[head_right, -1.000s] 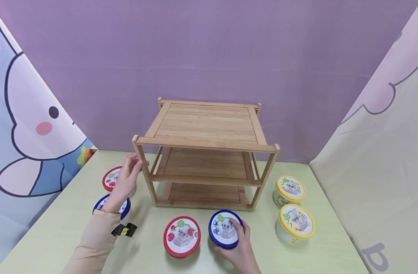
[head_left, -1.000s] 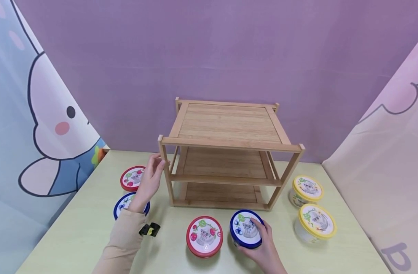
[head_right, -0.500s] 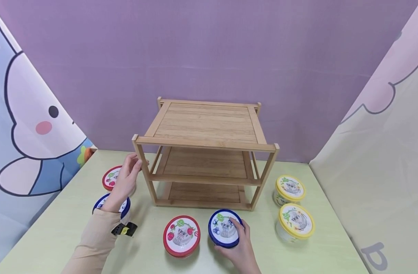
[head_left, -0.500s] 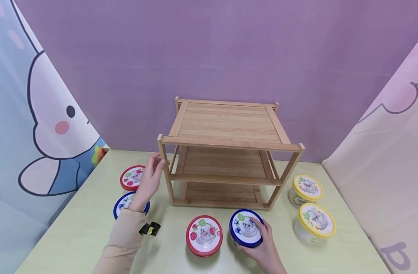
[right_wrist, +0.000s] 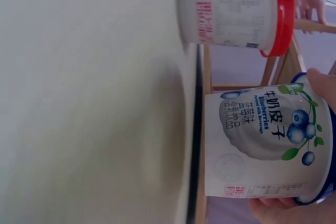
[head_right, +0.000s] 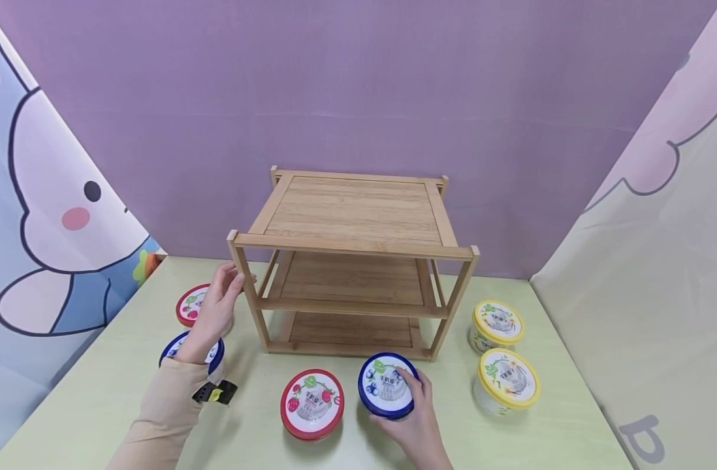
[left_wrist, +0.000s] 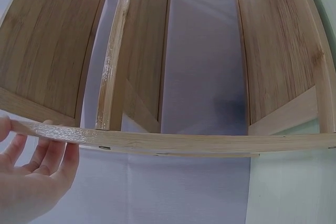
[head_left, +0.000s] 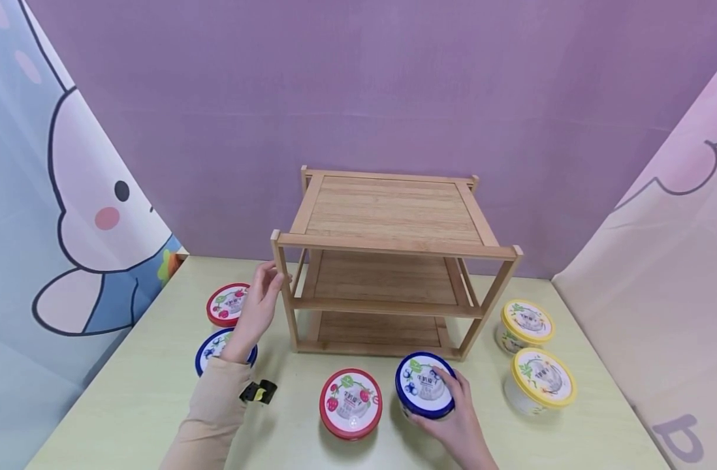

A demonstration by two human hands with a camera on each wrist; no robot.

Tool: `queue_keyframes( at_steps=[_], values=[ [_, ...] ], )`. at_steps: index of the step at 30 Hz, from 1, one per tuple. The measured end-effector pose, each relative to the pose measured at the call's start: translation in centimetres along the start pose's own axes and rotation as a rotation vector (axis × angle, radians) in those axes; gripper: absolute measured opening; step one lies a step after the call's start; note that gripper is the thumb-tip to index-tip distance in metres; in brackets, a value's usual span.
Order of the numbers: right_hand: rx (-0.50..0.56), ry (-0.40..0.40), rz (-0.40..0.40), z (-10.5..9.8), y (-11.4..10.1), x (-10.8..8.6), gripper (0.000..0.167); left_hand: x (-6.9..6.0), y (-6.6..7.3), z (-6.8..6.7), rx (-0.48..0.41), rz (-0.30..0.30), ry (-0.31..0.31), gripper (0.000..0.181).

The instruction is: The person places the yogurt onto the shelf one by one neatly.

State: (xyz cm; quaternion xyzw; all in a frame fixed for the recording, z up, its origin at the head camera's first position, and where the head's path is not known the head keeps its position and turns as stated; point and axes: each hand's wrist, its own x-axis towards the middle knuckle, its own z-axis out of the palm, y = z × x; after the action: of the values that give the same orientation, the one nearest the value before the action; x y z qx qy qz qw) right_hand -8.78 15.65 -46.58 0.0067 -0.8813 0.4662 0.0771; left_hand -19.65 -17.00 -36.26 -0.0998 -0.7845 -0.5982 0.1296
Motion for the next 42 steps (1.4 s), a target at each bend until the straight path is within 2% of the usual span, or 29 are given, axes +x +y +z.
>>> queue_keyframes(
  at_steps=[7, 15, 22, 31, 42],
  values=[
    [0.011, 0.044, -0.031, -1.4, -1.4, 0.4, 0.084, 0.1, 0.2, -0.1, -0.016, -0.027, 0.0, 0.038],
    [-0.039, 0.055, -0.068, -3.6, -4.0, 0.8, 0.082, -0.3, -0.1, -0.1, -0.03, -0.064, 0.007, 0.038],
    [-0.074, 0.068, -0.167, -5.1, -6.5, 1.7, 0.08, -0.2, -0.2, -0.1, -0.019, -0.037, 0.011, 0.037],
    [-0.089, 0.102, -0.337, -5.9, -8.9, 3.1, 0.082, 0.2, -0.1, 0.0, -0.029, -0.014, 0.02, 0.036],
    [-0.058, 0.018, -0.4, -6.6, -11.7, 4.3, 0.08, 0.0, 0.1, 0.0, -0.026, -0.024, 0.013, 0.036]
  ],
)
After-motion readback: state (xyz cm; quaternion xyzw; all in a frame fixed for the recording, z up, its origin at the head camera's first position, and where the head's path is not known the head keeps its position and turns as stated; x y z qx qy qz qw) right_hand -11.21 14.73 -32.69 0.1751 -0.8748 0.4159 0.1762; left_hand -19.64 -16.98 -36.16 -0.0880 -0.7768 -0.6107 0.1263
